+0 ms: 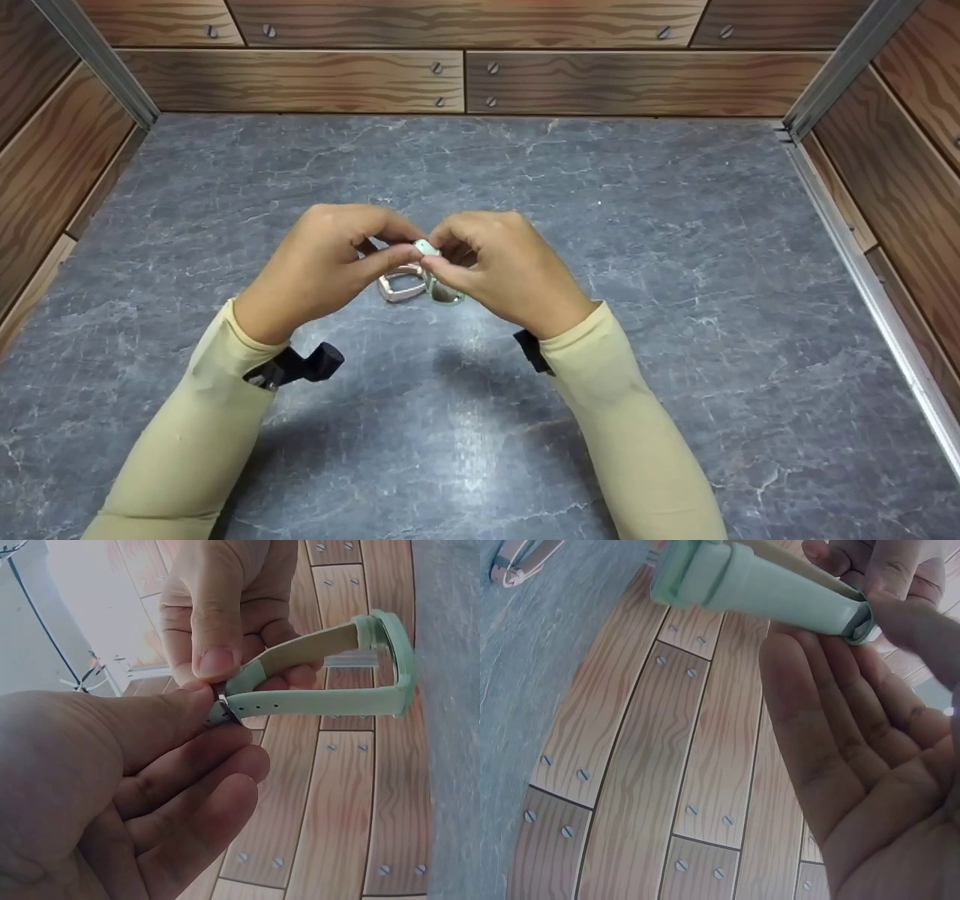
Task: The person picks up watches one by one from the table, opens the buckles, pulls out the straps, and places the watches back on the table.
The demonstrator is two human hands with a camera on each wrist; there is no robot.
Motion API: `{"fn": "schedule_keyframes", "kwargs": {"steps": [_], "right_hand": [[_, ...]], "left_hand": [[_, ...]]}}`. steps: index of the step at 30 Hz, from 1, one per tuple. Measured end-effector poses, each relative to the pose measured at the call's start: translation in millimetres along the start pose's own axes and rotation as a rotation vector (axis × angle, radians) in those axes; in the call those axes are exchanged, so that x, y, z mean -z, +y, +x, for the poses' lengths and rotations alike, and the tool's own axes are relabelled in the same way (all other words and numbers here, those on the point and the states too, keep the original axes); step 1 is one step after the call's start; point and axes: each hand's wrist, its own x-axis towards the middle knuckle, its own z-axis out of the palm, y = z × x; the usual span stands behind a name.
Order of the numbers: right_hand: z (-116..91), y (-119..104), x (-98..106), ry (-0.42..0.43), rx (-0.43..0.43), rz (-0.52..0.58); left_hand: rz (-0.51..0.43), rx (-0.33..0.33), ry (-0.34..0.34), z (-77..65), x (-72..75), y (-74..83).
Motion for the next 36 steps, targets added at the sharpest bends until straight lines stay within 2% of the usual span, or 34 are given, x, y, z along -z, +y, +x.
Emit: {"fn": "schedule_keyframes", "kwargs": {"steps": [2, 6, 12, 15, 18, 22, 24, 28, 36], "right_hand": [[0.4, -0.5, -0.1, 0.01, 0.048, -0.002], [1.1, -1.1, -1.3, 0.087, 0.125, 0.017], [2.1, -2.0, -4.0, 0.222, 0.184, 0.084], [2.8, -2.7, -5.3, 0.272, 0.201, 0.104], [3.6, -3.1, -6.4, 0.278, 0.201, 0.105], [4.4, -2.1, -7.4, 0.237, 0.195, 0.072], [4.5, -1.6, -7.3, 0.218, 0.197, 0.057], [3.9, -1.2, -6.1, 0.226, 0.205, 0.056], [3.7, -1.1, -6.0, 0.235, 0.216, 0.092]], "left_hand": [[-0.033, 0.006, 0.008, 0.0, 0.3, -0.2], [-0.144, 0.021, 0.045, 0.5, 1.2, 0.4], [-0.348, 0.02, 0.135, 1.7, 0.2, 2.6], [-0.395, 0.009, 0.185, 1.6, -0.5, 2.7], [-0.335, -0.022, 0.186, 0.8, 0.2, 1.9], [-0.177, -0.078, 0.125, -1.3, 2.5, -0.1], [-0.13, -0.095, 0.1, -2.2, 3.8, -0.9], [-0.116, -0.114, 0.066, -1.7, 4.8, -1.6], [-0.12, -0.092, 0.029, 0.8, 4.8, -0.7]]}}
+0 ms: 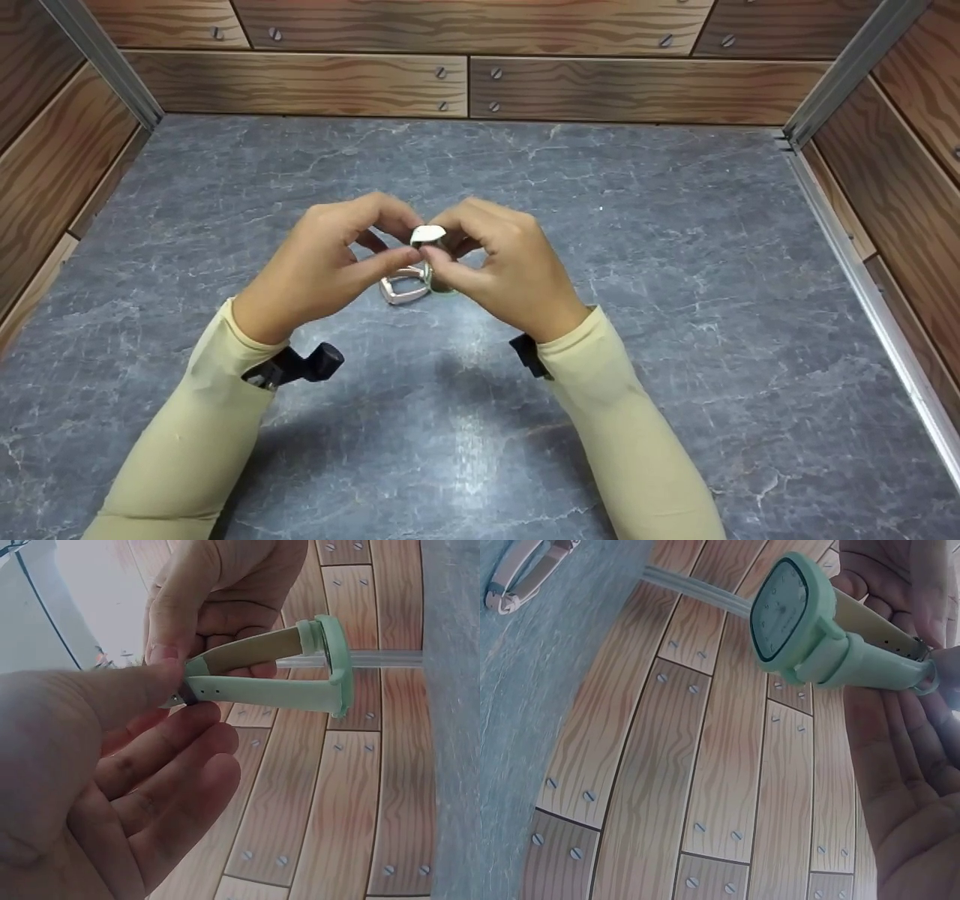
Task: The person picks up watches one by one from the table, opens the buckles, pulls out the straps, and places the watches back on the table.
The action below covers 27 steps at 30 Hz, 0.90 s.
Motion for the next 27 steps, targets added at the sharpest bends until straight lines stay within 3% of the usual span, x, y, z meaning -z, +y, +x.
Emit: {"fn": "schedule_keyframes", "kwargs": {"steps": [5, 10, 18, 22, 27], "right_hand": [[-0.8, 1.3, 0.0, -0.025, 0.005, 0.011], [-0.4, 0.5, 1.8, -0.041, 0.005, -0.017], [0.6, 0.0, 3.3, -0.118, -0.037, -0.037], [0.0, 1.2, 3.9, -0.161, -0.071, -0.033], [-0.8, 1.8, 3.3, -0.143, -0.08, -0.038]], "left_hand": [[-0.04, 0.006, 0.027, 0.4, -0.4, 0.0], [-0.141, 0.029, 0.057, 0.7, -1.8, -0.2], [-0.221, 0.07, 0.049, 0.4, -1.7, -0.6], [-0.259, 0.125, 0.044, 1.1, -1.3, 0.0], [-0.324, 0.198, 0.058, 0.8, -2.9, 0.2]]}}
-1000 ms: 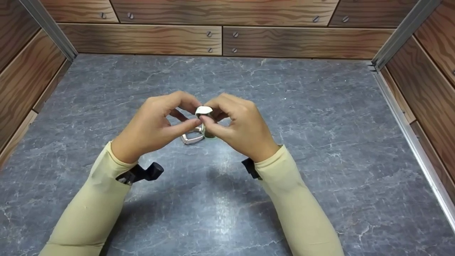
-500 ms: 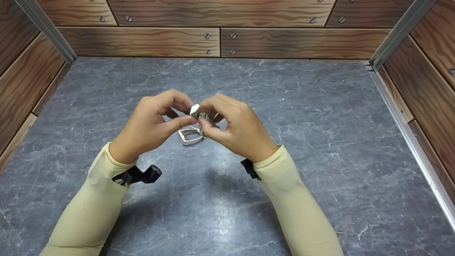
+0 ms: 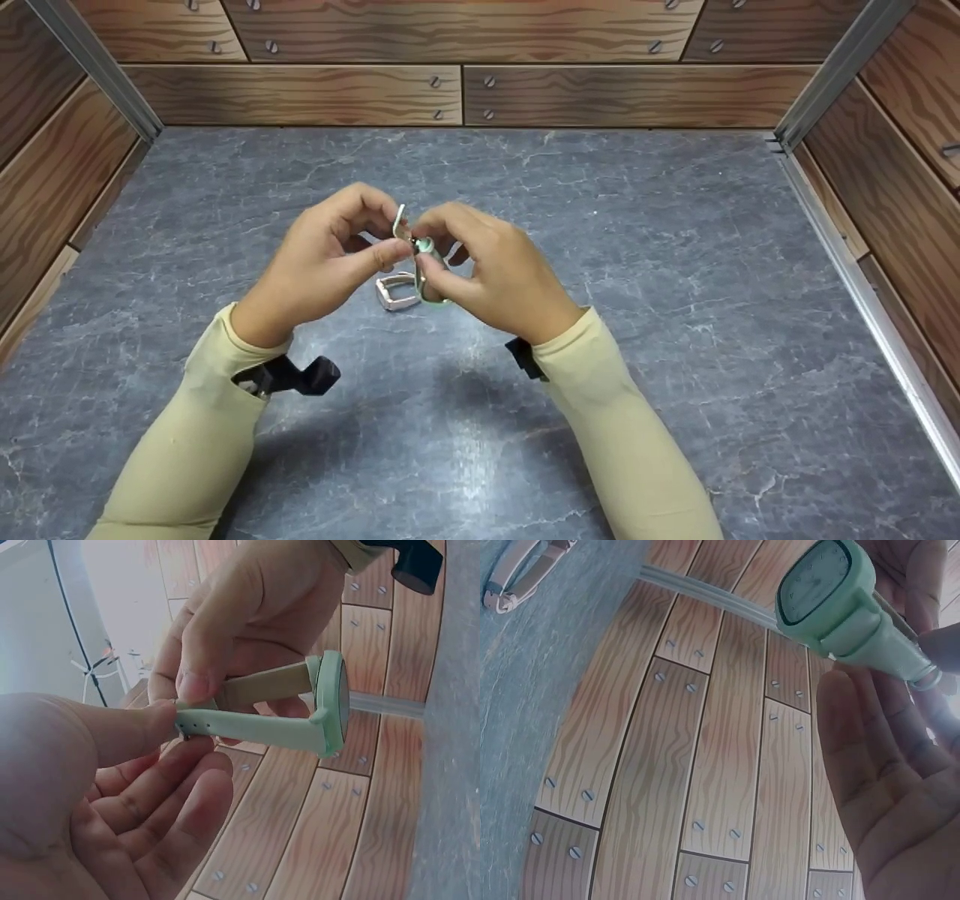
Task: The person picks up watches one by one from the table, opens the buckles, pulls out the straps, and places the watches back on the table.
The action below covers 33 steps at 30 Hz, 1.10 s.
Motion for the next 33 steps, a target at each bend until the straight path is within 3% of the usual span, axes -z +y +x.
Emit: {"fn": "schedule_keyframes", "kwargs": {"steps": [7, 15, 19, 23, 27, 30, 33], "right_hand": [[0.7, -0.9, -3.2, 0.097, 0.051, 0.031], [0.3, -1.7, -2.4, 0.128, 0.101, 0.104], [-0.3, -1.9, -2.5, 0.117, 0.109, 0.128], [-0.4, -0.8, -3.6, 0.116, 0.117, 0.134], [0.0, 0.6, -3.6, 0.122, 0.12, 0.092], [0.2, 1.7, -3.1, 0.133, 0.122, 0.056], [0.7, 1.5, -3.1, 0.167, 0.123, 0.034]], "left_hand": [[-0.08, -0.02, 0.03, -0.5, -3.2, 0.6], [0.015, -0.219, 0.013, -0.2, -1.3, -1.7], [0.031, -0.252, -0.004, -0.7, 3.1, -2.4], [0.073, -0.274, 0.027, -0.7, 4.1, -3.8], [0.17, -0.356, 0.13, 0.9, 2.5, -5.3], [0.317, -0.436, 0.218, 1.6, 2.1, -6.1], [0.417, -0.47, 0.251, 2.1, 0.8, -7.2]]}}
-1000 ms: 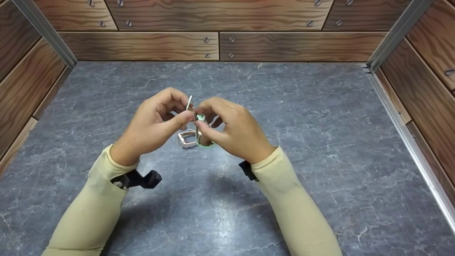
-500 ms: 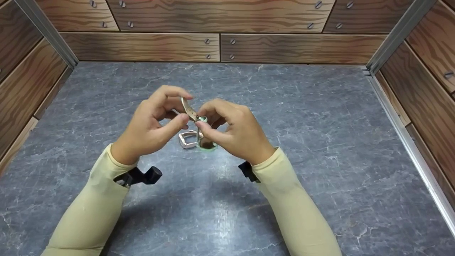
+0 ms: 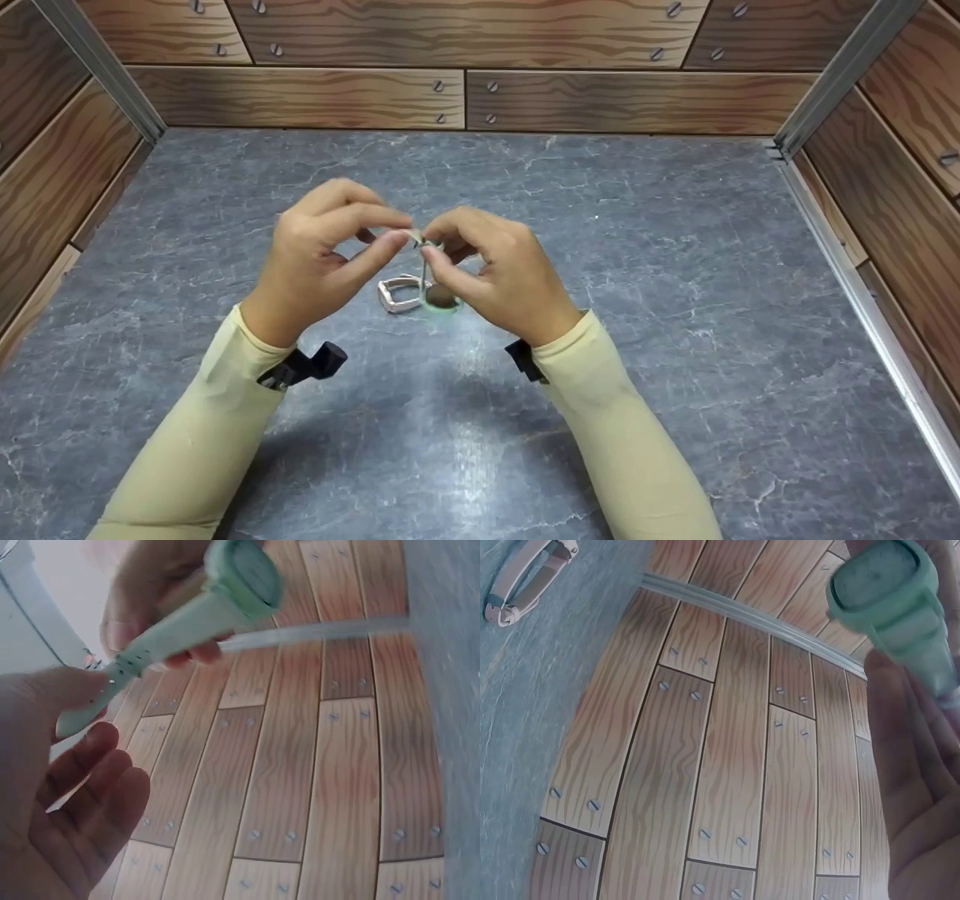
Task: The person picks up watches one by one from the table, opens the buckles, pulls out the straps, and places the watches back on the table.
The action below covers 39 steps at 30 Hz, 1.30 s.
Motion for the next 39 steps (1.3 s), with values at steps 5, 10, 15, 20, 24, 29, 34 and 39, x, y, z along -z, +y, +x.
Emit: {"fn": "schedule_keyframes", "kwargs": {"steps": [5, 10, 15, 20, 24, 29, 34, 39], "right_hand": [[2, 0, -1, 0.081, 0.002, -0.002], [3, 0, -1, 0.134, 0.022, -0.008], [3, 0, -1, 0.121, 0.037, -0.024], [3, -1, -1, 0.088, 0.035, -0.039], [2, -2, -2, 0.064, 0.019, -0.06], [2, -3, -3, 0.069, 0.008, -0.081], [2, -4, -3, 0.043, 0.011, -0.134], [1, -3, -4, 0.008, 0.02, -0.158]], "left_hand": [[-0.069, 0.054, -0.028, 0.3, -1.7, 2.8], [-0.223, 0.263, -0.087, 1.7, 0.5, 9.4], [-0.378, 0.466, -0.155, 3.4, 1.0, 9.6], [-0.417, 0.504, -0.161, 2.9, -0.9, 8.2], [-0.436, 0.534, -0.181, 2.4, -3.6, 9.7], [-0.484, 0.558, -0.16, 2.8, -5.6, 12.1], [-0.491, 0.574, -0.147, 1.9, -6.4, 12.2], [-0.431, 0.514, -0.166, 2.1, -6.3, 8.2]]}}
